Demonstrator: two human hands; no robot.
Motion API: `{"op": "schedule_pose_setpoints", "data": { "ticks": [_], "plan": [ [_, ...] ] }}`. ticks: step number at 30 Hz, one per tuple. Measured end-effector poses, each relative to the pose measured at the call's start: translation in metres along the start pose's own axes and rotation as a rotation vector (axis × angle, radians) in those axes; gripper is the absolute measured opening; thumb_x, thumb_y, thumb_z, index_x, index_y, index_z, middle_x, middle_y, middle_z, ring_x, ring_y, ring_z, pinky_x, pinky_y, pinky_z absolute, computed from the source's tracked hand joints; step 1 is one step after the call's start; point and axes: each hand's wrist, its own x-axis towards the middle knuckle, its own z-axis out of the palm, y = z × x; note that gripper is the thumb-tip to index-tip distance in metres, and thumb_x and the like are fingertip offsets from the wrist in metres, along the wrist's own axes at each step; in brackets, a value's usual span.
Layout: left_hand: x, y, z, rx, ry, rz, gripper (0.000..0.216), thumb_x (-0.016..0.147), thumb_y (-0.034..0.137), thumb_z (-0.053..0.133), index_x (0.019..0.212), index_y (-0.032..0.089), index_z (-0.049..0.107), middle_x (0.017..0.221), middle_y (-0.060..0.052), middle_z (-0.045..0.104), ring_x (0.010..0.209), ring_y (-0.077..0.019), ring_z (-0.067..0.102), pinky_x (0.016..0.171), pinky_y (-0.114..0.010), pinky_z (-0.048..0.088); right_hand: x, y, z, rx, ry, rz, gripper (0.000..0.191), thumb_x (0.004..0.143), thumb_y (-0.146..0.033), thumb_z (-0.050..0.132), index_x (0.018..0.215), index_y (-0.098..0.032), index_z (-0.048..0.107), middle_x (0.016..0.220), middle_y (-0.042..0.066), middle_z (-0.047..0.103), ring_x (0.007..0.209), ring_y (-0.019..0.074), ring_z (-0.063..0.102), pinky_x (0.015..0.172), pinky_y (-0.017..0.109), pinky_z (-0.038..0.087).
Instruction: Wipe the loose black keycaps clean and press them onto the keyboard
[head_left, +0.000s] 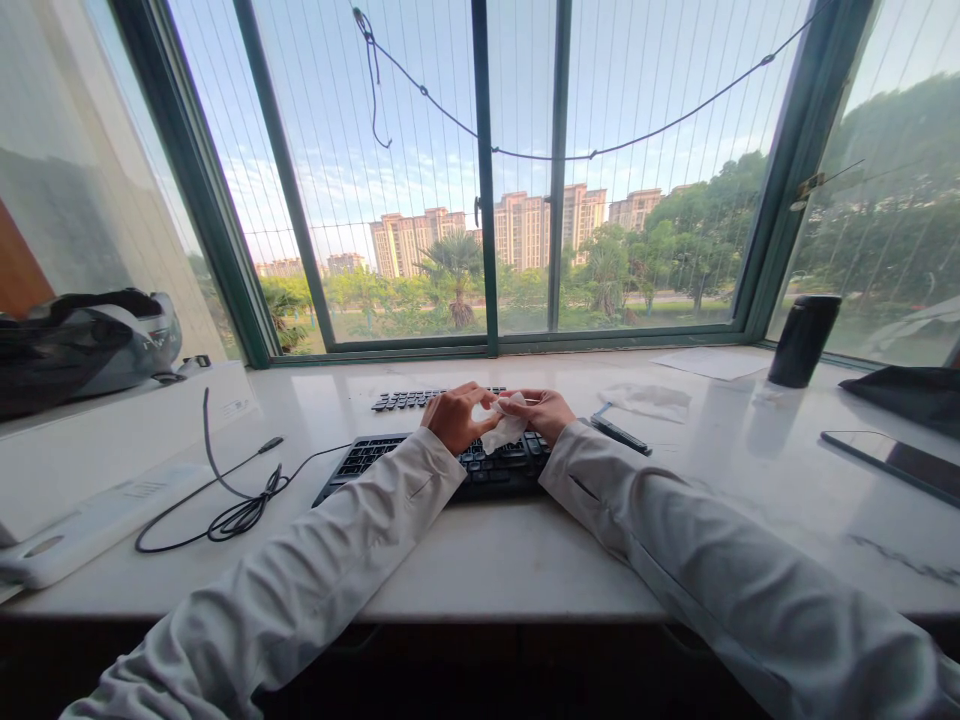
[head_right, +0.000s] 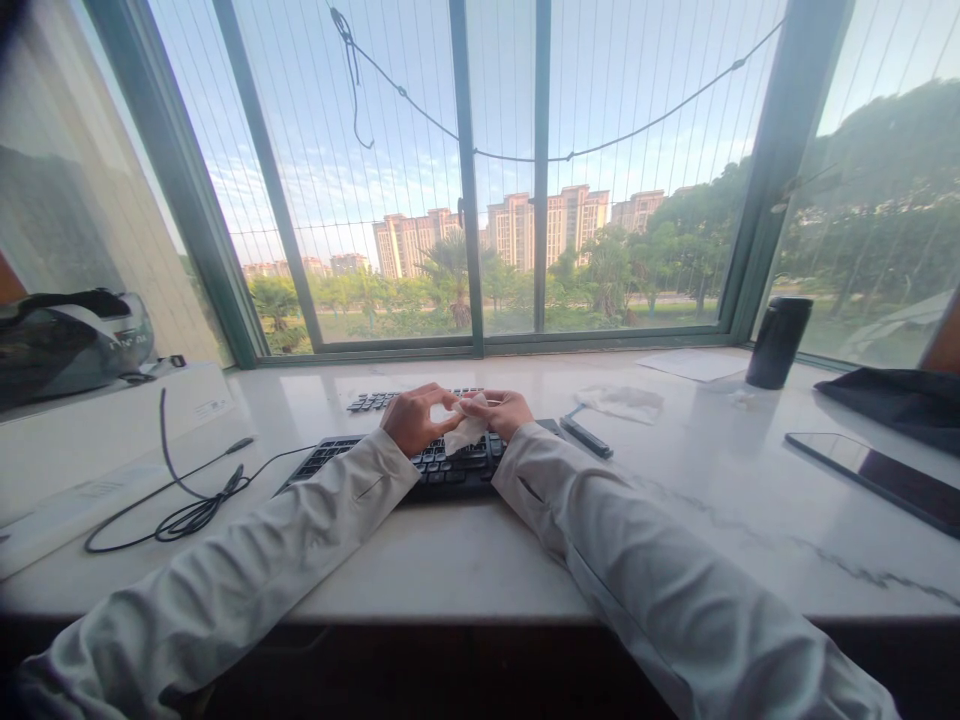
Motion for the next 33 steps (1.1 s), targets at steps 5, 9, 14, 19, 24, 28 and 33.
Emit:
{"op": "schedule_pose_setpoints", "data": {
  "ticks": [5,9,14,19,24,28,33],
  "plan": [
    [0.000,0.000,0.000,0.049,-0.009,-0.027,0.026,0.078,0.045,0.056,0.088,0.022,0.064,0.088,-0.001,0.066,0.078,-0.0154,0.062,0.066,-0.024,0.043,0.003,0.002,-0.001,-0.023,0.048,-0.037,0.043,0.054,-0.036,0.079,0.091,-0.015,0.070,0.074,0.006,0.070,0.061,0.0133,0.061,0.060,0.026,0.050],
    [0.000,-0.002,0.001,0.069,-0.001,-0.031,0.029,0.082,0.048,0.050,0.092,0.025,0.066,0.091,-0.001,0.067,0.081,-0.0162,0.062,0.065,-0.024,0.043,0.003,0.001,-0.001,0.008,0.057,-0.018,0.044,0.055,-0.035,0.078,0.093,-0.015,0.069,0.072,0.005,0.069,0.058,0.0127,0.060,0.057,0.025,0.049],
    [-0.001,-0.002,0.001,0.045,0.026,-0.019,0.030,0.083,0.047,0.049,0.094,0.026,0.066,0.094,0.000,0.068,0.083,-0.0154,0.062,0.066,-0.024,0.043,0.002,-0.002,0.001,0.031,0.049,-0.049,0.046,0.054,-0.034,0.079,0.096,-0.016,0.069,0.074,0.005,0.069,0.060,0.0132,0.061,0.057,0.025,0.049],
    [-0.002,0.000,0.003,0.013,0.080,0.006,0.032,0.083,0.046,0.050,0.104,0.027,0.064,0.100,0.000,0.067,0.078,-0.0127,0.062,0.065,-0.022,0.044,0.000,-0.006,0.002,0.078,0.043,-0.098,0.049,0.051,-0.035,0.080,0.094,-0.015,0.069,0.074,0.005,0.070,0.059,0.0134,0.061,0.058,0.026,0.050],
    [-0.002,0.000,0.003,0.033,0.105,-0.001,0.032,0.082,0.044,0.053,0.109,0.028,0.061,0.096,0.002,0.068,0.069,-0.0116,0.061,0.062,-0.022,0.044,-0.001,-0.007,0.004,0.114,0.047,-0.093,0.045,0.050,-0.034,0.081,0.089,-0.015,0.069,0.072,0.005,0.069,0.061,0.0147,0.062,0.060,0.028,0.051],
    [-0.001,0.000,0.002,0.043,0.102,0.002,0.031,0.081,0.042,0.056,0.108,0.028,0.060,0.095,0.003,0.068,0.068,-0.0113,0.061,0.061,-0.022,0.044,-0.001,-0.008,0.005,0.169,0.087,-0.026,0.036,0.055,-0.030,0.078,0.087,-0.016,0.069,0.072,0.003,0.069,0.058,0.0128,0.060,0.057,0.026,0.050],
    [-0.001,0.002,0.000,0.024,0.112,0.011,0.032,0.081,0.042,0.055,0.110,0.028,0.059,0.095,0.003,0.068,0.067,-0.0103,0.060,0.059,-0.021,0.043,0.000,-0.009,0.005,0.193,0.107,0.063,0.023,0.071,-0.024,0.065,0.093,-0.019,0.067,0.079,0.003,0.069,0.064,0.0127,0.062,0.060,0.025,0.052]
  ]
}}
